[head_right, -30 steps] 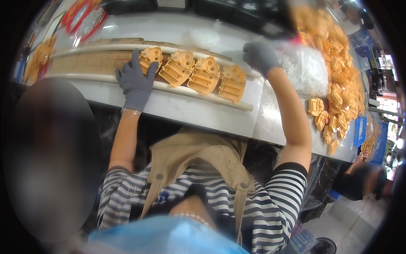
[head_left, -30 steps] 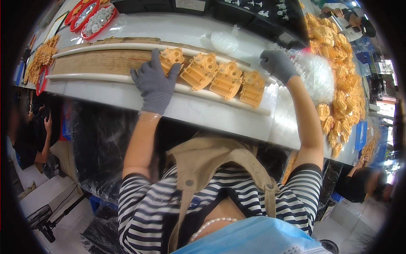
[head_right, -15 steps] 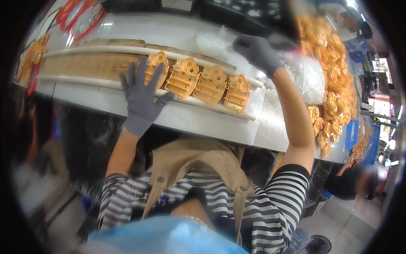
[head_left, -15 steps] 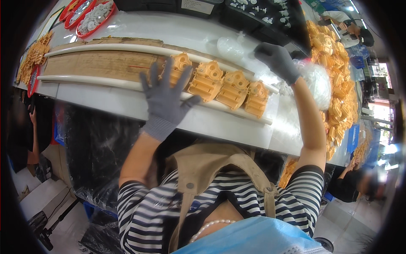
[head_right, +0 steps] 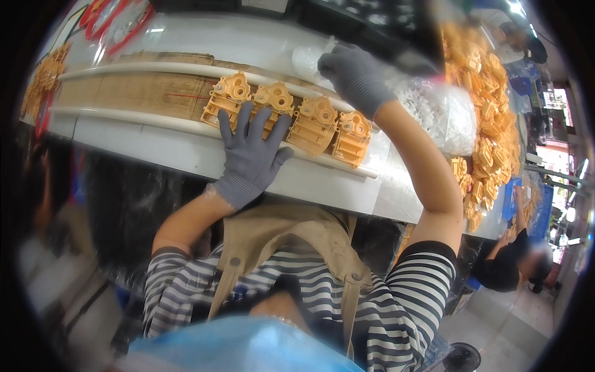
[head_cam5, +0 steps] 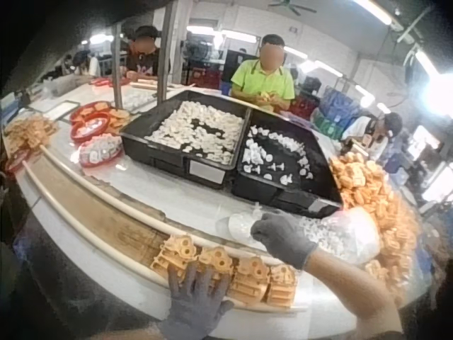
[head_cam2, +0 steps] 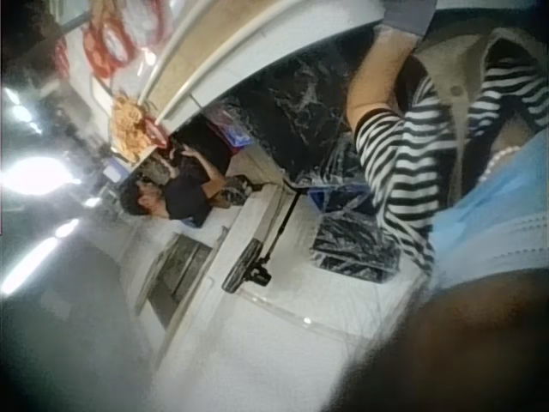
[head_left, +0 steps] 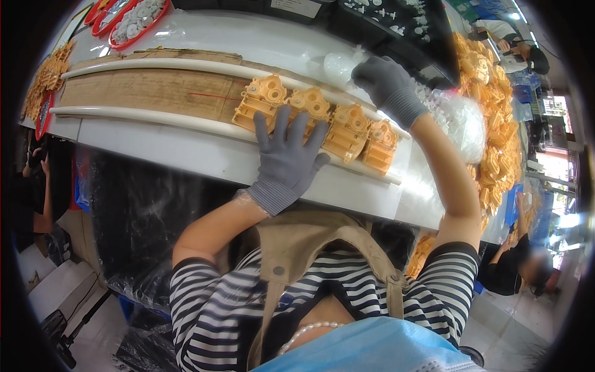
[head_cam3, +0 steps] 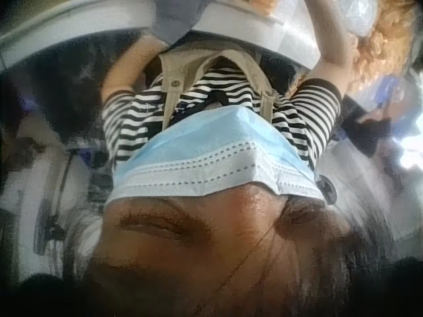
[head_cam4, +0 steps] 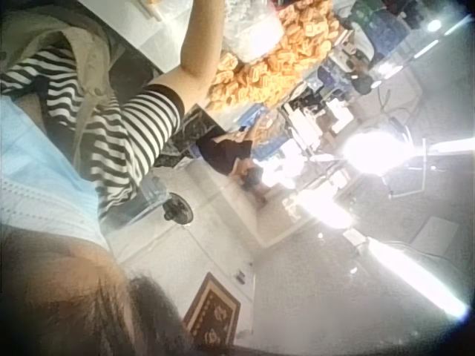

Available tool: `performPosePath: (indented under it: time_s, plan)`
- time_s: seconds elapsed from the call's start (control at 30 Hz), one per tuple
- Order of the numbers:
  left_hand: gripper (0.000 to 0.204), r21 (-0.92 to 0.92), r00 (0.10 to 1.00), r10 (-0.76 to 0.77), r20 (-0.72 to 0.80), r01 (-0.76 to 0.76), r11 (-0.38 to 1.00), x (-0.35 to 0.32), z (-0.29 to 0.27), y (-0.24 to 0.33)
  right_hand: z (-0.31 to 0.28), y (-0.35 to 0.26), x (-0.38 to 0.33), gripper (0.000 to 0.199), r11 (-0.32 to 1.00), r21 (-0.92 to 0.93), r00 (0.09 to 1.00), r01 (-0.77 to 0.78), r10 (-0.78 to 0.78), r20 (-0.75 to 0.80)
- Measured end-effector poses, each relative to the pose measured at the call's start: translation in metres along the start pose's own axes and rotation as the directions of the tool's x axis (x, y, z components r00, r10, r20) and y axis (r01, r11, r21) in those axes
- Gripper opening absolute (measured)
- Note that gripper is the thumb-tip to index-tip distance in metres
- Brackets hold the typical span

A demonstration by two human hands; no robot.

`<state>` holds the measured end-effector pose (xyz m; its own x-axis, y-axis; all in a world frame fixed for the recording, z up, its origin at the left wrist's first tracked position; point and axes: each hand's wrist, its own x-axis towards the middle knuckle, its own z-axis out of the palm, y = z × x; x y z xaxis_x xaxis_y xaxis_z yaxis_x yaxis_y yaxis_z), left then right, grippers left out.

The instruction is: Manually assembling and organizing small plastic toy car components on a production line.

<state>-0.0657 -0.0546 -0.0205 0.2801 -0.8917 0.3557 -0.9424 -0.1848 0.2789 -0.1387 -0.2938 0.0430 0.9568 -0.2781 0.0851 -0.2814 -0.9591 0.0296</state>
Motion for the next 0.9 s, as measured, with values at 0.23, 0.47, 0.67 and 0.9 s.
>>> performPosePath:
  time_s: [0.23,0.47,0.67,0.9]
  plan:
    - [0.048,-0.032,0.998,-0.040,-0.053,0.038,0.999,0.002,0.009,0.008,0.011,0.014,-0.015,0.023,0.393,0.806,0.870,-0.443,0.406,0.280]
    - [0.058,-0.066,0.996,-0.032,-0.085,0.027,0.997,-0.003,0.011,0.008,0.009,0.031,-0.043,0.031,-0.351,0.910,0.853,-0.220,0.384,0.354]
    - [0.043,-0.247,0.951,0.253,-0.178,-0.292,0.924,0.006,0.003,0.019,0.006,0.041,-0.085,0.029,-0.673,0.739,0.921,-0.024,0.273,0.278]
    - [0.055,-0.306,0.758,0.650,0.048,-0.609,0.732,0.020,0.034,0.077,0.012,0.011,-0.144,0.018,0.000,0.963,0.763,-0.269,0.610,0.213]
